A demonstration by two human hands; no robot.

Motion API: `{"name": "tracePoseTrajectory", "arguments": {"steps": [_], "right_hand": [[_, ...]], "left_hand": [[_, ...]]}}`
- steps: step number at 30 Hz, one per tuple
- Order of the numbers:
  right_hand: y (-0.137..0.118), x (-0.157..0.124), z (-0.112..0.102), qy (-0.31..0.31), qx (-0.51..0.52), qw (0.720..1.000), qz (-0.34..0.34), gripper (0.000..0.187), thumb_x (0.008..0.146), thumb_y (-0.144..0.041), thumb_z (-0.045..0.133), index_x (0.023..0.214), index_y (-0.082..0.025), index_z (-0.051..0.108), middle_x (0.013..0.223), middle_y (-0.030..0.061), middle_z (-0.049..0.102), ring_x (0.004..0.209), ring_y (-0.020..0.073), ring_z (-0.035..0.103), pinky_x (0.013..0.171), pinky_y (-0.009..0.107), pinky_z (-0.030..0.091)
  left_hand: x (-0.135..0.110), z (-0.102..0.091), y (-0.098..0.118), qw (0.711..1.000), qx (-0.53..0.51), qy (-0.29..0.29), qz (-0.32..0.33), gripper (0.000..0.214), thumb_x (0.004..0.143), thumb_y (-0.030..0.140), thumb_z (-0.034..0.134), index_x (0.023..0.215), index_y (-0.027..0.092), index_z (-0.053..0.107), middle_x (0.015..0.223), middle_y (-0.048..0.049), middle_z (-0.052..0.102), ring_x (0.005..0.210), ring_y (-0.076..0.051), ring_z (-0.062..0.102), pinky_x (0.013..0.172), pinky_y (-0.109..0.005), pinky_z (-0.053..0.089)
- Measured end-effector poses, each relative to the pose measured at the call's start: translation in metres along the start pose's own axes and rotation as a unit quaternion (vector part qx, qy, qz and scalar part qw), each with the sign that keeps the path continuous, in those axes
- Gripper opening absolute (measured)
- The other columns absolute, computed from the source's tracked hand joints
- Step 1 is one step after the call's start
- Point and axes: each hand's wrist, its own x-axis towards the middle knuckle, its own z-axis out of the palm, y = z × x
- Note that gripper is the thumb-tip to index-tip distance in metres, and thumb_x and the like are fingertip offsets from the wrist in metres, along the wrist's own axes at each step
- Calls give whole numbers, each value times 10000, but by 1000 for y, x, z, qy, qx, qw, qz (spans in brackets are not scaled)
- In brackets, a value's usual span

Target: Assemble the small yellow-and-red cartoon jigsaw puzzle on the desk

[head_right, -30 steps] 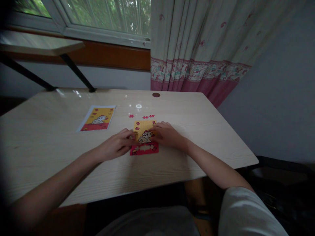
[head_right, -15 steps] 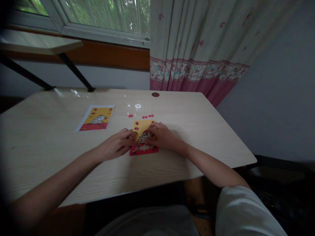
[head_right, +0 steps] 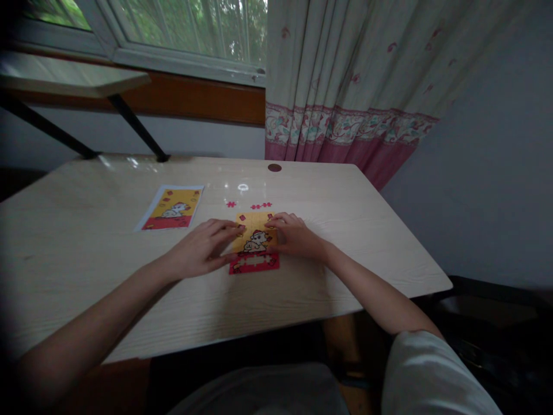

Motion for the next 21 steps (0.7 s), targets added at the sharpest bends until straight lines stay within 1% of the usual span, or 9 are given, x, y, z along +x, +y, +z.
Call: {"name": "tracePoseTrajectory", "arguments": {"steps": [2,5,9,13,17,19,21], "right_hand": [[0,0,0,-2,2,1000,-5,569,745,-417,712,1251,-213,550,1287,124,481,1175,270,447,999,460,365],[1,0,0,-3,5,1000,-13,560,754,-410,704,1257,-221,545,1290,121,479,1191,273,437,1001,465,364],[1,-1,-1,-4,8,1000,-13,565,753,-413,705,1259,-223,540,1300,120,468,1198,273,431,1000,462,366],[2,1,-1,-5,9,1000,-19,548,768,-417,692,1257,-224,536,1306,122,461,1193,268,433,1003,453,360],[12,18,2,3,-1,1000,-17,363,881,-361,554,1214,-216,561,1257,115,494,1151,244,458,971,428,372],[19,33,4,8,-19,1000,-1,309,901,-320,516,1175,-197,587,1222,114,511,1138,239,462,962,414,370],[23,48,5,13,-47,999,14,285,896,-294,519,1147,-194,612,1203,108,519,1112,236,472,954,402,363]], "left_hand": [[-2,1,-4,999,21,-11,-21,641,836,518,540,1327,119,443,1340,-200,457,1194,-338,444,954,-509,395],[-5,5,-10,999,24,-27,-26,758,808,602,537,1364,111,386,1417,-226,382,1267,-361,396,996,-525,360],[-8,11,-15,998,29,-42,-21,791,809,625,519,1395,126,334,1443,-229,347,1289,-355,376,1019,-532,338],[-7,12,-15,997,34,-62,-27,807,824,629,488,1407,100,310,1448,-249,325,1299,-370,358,1025,-550,323],[-6,10,-13,997,30,-69,-36,805,819,643,481,1406,115,321,1457,-230,326,1311,-370,347,1042,-543,307],[-6,10,-12,996,28,-67,-42,803,810,651,484,1404,134,327,1461,-216,329,1313,-364,349,1046,-532,309],[-6,9,-12,996,28,-68,-46,797,810,656,478,1402,143,330,1463,-209,330,1315,-359,348,1048,-523,311]]}}
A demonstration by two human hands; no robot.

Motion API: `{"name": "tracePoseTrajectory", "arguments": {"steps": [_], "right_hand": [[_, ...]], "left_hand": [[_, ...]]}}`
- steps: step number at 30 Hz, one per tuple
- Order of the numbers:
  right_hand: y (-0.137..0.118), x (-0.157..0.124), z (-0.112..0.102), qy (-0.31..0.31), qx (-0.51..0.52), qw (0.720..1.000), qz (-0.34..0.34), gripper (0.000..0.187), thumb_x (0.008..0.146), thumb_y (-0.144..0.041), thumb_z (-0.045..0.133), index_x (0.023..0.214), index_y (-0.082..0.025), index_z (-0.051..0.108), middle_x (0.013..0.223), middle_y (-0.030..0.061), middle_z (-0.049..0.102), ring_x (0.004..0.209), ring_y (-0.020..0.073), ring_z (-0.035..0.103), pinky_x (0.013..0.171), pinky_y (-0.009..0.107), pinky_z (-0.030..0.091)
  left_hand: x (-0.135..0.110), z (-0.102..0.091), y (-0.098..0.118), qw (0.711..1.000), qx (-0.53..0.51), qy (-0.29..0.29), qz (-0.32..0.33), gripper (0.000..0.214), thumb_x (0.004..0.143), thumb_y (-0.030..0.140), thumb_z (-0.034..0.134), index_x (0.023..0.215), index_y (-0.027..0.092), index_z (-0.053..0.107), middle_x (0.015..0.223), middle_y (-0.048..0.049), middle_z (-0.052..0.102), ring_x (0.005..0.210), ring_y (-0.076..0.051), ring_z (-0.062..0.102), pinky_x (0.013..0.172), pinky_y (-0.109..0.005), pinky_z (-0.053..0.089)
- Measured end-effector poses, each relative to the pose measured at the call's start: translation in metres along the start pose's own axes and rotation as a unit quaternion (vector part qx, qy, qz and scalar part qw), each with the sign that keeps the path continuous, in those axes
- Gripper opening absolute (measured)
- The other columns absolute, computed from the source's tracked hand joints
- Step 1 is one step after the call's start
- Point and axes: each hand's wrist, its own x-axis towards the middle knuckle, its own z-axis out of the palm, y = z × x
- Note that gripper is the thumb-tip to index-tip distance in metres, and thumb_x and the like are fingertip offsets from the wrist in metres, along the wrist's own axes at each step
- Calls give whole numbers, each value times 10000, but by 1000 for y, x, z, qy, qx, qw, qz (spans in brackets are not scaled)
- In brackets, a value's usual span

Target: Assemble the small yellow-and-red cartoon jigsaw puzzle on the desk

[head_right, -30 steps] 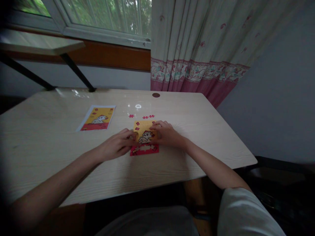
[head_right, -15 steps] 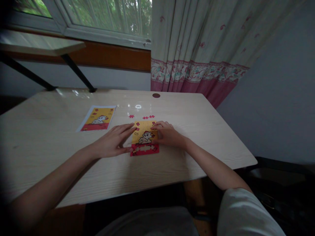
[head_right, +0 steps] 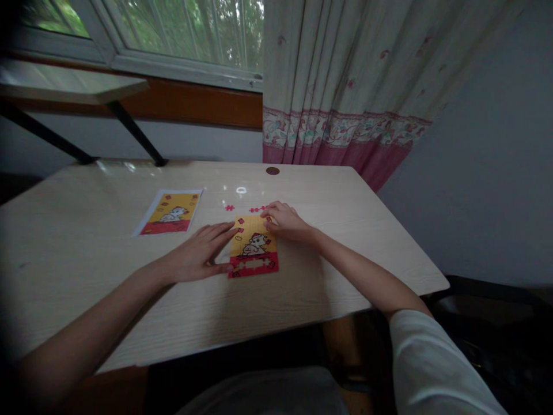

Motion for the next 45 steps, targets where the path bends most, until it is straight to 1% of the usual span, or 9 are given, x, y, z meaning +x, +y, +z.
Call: {"name": "tracePoseTrajectory", "arguments": {"steps": [6,10,19,22,28,31,34,38,45], "right_hand": [[-1,37,-1,35,-81,996,16,232,886,-294,549,1068,-248,686,1140,78,556,1043,239,479,890,375,352],[-6,49,-5,25,-104,994,15,175,862,-288,589,959,-241,727,1117,72,581,999,244,481,847,373,350],[3,60,0,-6,-42,999,5,108,807,-223,624,902,-190,662,1073,82,549,998,215,483,846,327,366],[3,59,1,-3,-10,1000,-13,73,800,-185,622,872,-177,629,981,65,588,942,195,499,845,314,360],[-7,34,-4,46,95,993,-45,44,830,-206,606,848,-176,633,820,25,648,796,153,538,759,276,377],[-14,6,-5,50,161,985,-32,63,820,-246,633,839,-190,653,804,16,652,764,137,551,728,264,400],[-25,-26,-5,68,218,973,-21,85,804,-282,660,844,-208,671,815,12,658,751,128,559,695,256,423],[-40,-51,-5,68,249,966,0,82,805,-292,659,844,-225,687,797,6,658,733,122,566,682,256,443],[-54,-48,-2,97,253,962,23,86,789,-282,676,849,-223,694,802,7,669,710,118,573,658,252,446]], "left_hand": [[0,-3,1,1000,2,-11,3,814,806,660,479,1393,114,341,1448,-224,346,1311,-365,350,1048,-520,309],[0,-2,1,1000,-8,-5,-4,809,799,646,499,1402,133,331,1463,-212,329,1314,-375,344,1041,-542,306],[0,-2,1,1000,-29,5,-3,799,792,637,523,1388,131,357,1453,-215,345,1304,-378,359,1035,-534,321],[1,-1,-1,999,-39,20,9,772,802,621,526,1381,136,367,1441,-211,361,1294,-371,372,1026,-528,338],[4,-3,1,990,-99,95,19,497,871,436,531,1291,178,472,1356,-164,449,1233,-308,443,997,-485,395],[8,-7,10,974,-171,151,3,280,888,328,509,1119,191,590,1146,-115,573,1067,-242,552,919,-422,462],[14,-8,22,953,-237,190,-16,176,883,281,512,924,186,655,937,-79,635,894,-196,596,807,-357,496],[20,-2,34,937,-287,198,-25,142,850,265,557,823,186,672,821,-53,654,790,-172,592,714,-315,479],[22,-2,40,926,-331,177,-49,187,824,317,560,755,180,667,746,-44,628,733,-169,571,665,-309,451]]}}
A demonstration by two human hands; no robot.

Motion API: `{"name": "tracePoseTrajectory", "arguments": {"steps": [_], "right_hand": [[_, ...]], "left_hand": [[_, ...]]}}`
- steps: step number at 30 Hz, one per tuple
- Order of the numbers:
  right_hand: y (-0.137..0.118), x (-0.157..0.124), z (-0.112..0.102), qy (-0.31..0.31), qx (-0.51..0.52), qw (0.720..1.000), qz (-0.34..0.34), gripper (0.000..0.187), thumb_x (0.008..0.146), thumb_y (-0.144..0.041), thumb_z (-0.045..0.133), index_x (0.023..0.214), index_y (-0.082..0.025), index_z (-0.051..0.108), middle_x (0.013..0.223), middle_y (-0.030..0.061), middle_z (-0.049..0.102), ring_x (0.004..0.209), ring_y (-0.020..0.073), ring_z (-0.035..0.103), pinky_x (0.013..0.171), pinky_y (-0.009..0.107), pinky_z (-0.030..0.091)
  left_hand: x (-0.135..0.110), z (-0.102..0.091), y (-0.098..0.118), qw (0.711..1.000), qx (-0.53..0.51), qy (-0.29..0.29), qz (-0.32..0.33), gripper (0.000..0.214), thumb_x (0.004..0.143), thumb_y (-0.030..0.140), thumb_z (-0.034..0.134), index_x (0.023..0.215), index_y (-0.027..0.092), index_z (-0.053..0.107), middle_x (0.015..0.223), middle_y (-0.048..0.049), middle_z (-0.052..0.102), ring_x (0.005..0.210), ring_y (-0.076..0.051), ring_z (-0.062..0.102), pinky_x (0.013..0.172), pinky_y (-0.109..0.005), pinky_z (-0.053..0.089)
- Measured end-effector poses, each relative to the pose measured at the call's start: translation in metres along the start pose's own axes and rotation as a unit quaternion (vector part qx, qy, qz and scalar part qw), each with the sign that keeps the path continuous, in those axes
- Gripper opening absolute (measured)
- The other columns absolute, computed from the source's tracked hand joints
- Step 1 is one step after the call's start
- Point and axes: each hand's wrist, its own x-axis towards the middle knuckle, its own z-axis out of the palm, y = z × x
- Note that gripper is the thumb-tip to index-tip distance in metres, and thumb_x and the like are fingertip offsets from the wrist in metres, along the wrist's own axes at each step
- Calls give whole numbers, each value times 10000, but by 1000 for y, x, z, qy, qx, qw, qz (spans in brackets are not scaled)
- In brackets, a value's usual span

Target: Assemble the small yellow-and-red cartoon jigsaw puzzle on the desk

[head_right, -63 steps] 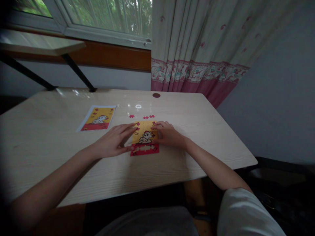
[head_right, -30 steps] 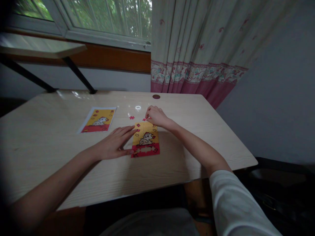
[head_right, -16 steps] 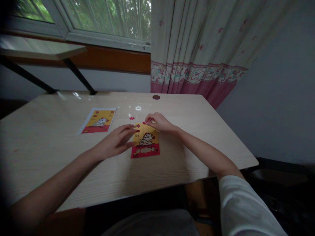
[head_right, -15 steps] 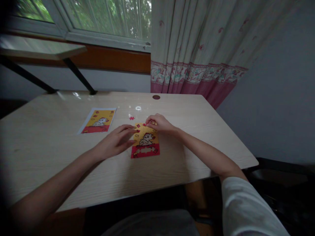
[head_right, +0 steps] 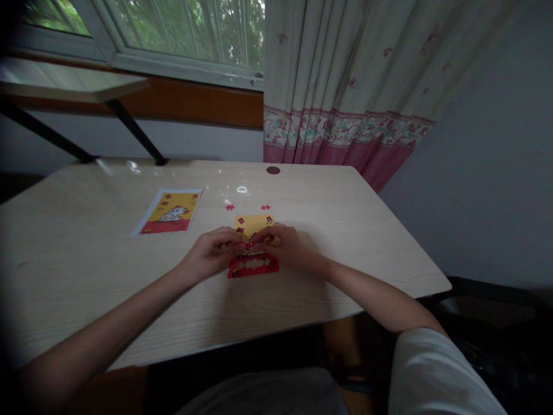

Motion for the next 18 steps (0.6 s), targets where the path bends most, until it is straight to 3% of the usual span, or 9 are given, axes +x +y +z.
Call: {"name": "tracePoseTrajectory", "arguments": {"steps": [7,18], "right_hand": [[8,0,-1,78,-112,987,-90,103,853,-309,608,844,-237,681,784,15,678,743,143,577,712,298,426],[4,-1,3,89,-202,960,-173,192,892,-345,553,824,-225,687,773,27,677,729,149,566,721,296,379]], "left_hand": [[2,-3,0,991,-69,21,-113,260,786,397,543,705,174,650,701,-31,601,628,-141,512,573,-280,407],[2,-1,-3,992,-63,2,-112,280,778,411,534,719,169,663,704,-35,594,642,-150,520,589,-289,397]]}}
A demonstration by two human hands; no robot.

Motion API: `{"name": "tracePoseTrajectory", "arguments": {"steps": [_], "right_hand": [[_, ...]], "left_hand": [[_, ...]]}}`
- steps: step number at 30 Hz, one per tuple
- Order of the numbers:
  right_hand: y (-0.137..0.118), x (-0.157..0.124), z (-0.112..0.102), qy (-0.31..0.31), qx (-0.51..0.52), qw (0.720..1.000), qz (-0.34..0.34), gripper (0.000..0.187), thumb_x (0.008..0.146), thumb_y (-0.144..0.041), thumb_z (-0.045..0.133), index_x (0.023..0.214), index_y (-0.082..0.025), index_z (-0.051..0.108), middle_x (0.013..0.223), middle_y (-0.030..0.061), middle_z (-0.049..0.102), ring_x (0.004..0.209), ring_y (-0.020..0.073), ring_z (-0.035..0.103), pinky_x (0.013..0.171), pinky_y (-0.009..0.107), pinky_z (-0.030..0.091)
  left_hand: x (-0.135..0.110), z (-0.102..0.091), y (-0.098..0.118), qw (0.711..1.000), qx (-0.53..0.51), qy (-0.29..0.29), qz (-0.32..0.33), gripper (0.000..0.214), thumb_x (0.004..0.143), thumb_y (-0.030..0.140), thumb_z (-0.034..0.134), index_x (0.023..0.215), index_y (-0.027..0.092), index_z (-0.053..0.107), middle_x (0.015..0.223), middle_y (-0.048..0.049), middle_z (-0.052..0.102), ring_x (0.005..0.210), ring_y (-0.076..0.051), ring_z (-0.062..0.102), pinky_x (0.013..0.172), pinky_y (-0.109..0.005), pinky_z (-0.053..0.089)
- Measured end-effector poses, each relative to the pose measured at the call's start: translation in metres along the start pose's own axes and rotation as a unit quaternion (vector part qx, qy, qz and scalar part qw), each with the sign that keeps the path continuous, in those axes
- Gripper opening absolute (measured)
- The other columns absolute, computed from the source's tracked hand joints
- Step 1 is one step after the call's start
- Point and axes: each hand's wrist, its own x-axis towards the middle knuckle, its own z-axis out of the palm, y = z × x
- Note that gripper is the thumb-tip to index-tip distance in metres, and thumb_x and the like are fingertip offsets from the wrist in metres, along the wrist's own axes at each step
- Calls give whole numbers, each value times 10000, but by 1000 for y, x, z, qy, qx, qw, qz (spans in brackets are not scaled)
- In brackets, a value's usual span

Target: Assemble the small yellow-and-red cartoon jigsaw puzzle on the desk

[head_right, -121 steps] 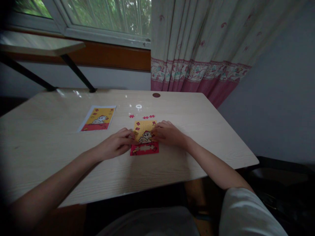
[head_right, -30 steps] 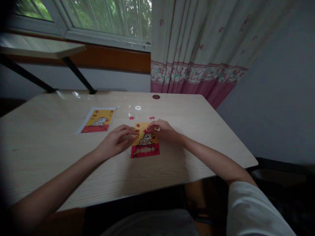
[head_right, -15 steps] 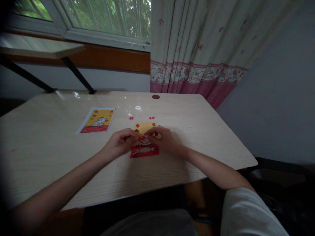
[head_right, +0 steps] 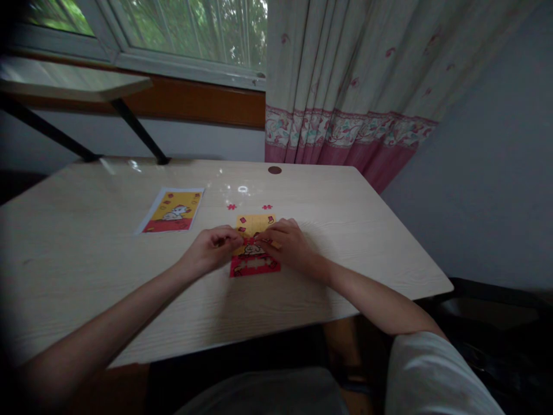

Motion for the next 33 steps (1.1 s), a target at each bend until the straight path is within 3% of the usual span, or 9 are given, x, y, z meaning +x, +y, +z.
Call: {"name": "tracePoseTrajectory", "arguments": {"steps": [4,8,11,16,26,33], "right_hand": [[0,-2,-1,-22,-18,1000,3,170,879,-334,565,821,-220,677,792,34,673,747,158,565,737,308,371],[-2,-5,-3,-45,3,999,24,120,850,-306,602,804,-215,665,803,27,676,761,157,573,755,309,371],[-6,-8,-2,-105,35,993,42,72,825,-274,634,791,-216,661,809,9,678,798,154,584,781,306,375],[-14,-11,3,-161,67,983,59,65,812,-272,652,774,-221,669,770,-9,660,779,135,586,796,293,386],[-16,-9,9,-168,55,983,49,92,813,-261,640,738,-207,647,754,-5,653,769,135,579,775,293,376],[-14,-11,9,-176,47,982,47,98,824,-292,630,765,-216,649,779,-2,655,792,142,577,782,300,377]], "left_hand": [[-1,-3,-1,999,26,-20,13,277,808,409,513,760,182,665,762,-44,631,689,-164,550,608,-296,425],[0,-17,-4,990,124,-9,62,263,841,387,485,915,196,649,945,-71,660,918,-223,572,843,-402,444],[0,-27,-14,975,209,2,72,367,816,422,523,1091,187,588,1109,-106,605,1066,-272,524,939,-476,400],[-2,-26,-33,950,303,-44,59,572,778,498,563,1248,187,467,1317,-147,475,1225,-333,426,996,-533,349],[-6,-22,-26,934,348,-77,32,670,785,583,513,1301,163,429,1397,-177,400,1271,-374,368,1011,-555,305],[-9,-17,-23,929,364,-69,25,833,683,696,569,1321,187,404,1418,-182,377,1280,-382,347,1010,-565,292]]}}
